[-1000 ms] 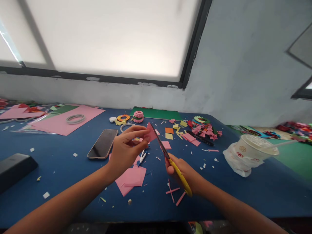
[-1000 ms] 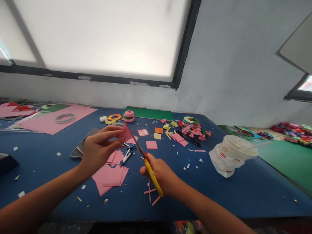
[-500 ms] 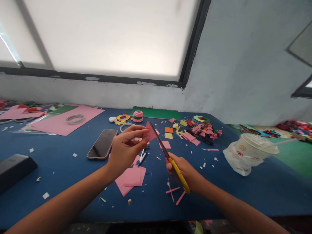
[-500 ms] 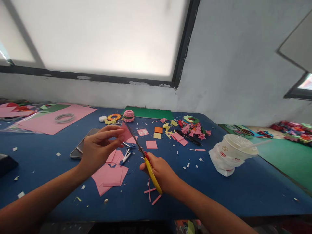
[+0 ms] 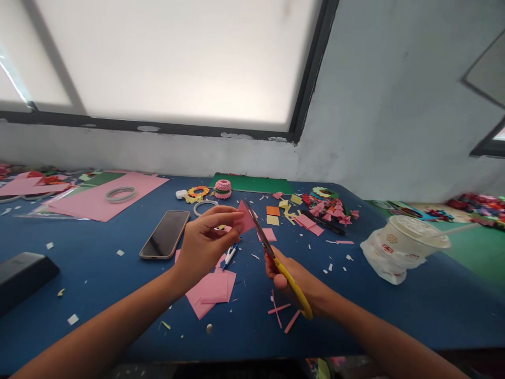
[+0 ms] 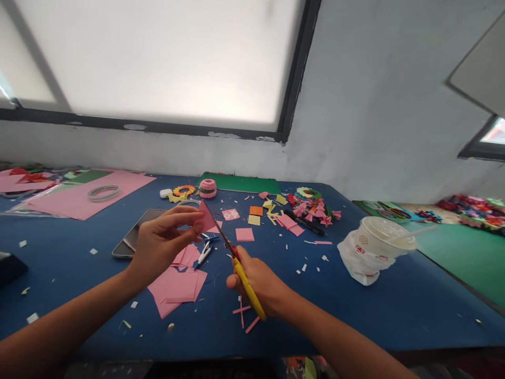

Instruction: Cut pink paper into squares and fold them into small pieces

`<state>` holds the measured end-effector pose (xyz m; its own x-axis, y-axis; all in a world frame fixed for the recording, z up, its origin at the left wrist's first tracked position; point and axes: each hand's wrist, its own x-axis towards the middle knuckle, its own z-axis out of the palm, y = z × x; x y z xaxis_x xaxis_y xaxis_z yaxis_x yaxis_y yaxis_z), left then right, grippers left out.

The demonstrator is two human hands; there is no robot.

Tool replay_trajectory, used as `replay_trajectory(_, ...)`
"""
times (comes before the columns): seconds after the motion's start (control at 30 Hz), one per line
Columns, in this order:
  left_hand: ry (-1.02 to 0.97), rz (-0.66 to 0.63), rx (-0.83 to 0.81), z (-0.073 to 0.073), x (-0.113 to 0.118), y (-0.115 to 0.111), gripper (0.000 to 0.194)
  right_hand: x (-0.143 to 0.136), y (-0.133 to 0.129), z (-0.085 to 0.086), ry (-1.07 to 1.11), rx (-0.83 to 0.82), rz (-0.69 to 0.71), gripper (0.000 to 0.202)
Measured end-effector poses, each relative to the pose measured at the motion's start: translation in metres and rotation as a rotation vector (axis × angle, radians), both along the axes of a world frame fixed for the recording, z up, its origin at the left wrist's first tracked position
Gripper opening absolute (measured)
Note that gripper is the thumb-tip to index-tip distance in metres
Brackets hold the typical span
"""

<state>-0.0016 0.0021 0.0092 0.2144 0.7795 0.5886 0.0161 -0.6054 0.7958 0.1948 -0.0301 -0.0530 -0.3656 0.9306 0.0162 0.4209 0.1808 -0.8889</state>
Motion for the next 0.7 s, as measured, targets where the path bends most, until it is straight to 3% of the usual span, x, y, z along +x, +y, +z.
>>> replay_trajectory(0.3,0.034,-0.004,-0.012,0.002,0.001,-0.001,0.019,-0.005,-0.003,0.014,-0.07,-0.046,-0.03,0.052)
replay_trajectory(0.5,0.009,-0.016,-0.016,0.0,0.0,-0.001,0.018,-0.005,-0.003,0.008,0.01,-0.011,-0.012,0.035)
replay_trajectory(0.7,0.001,-0.008,-0.009,-0.002,0.001,-0.001,0.017,-0.008,-0.005,0.015,-0.02,-0.033,-0.039,0.021)
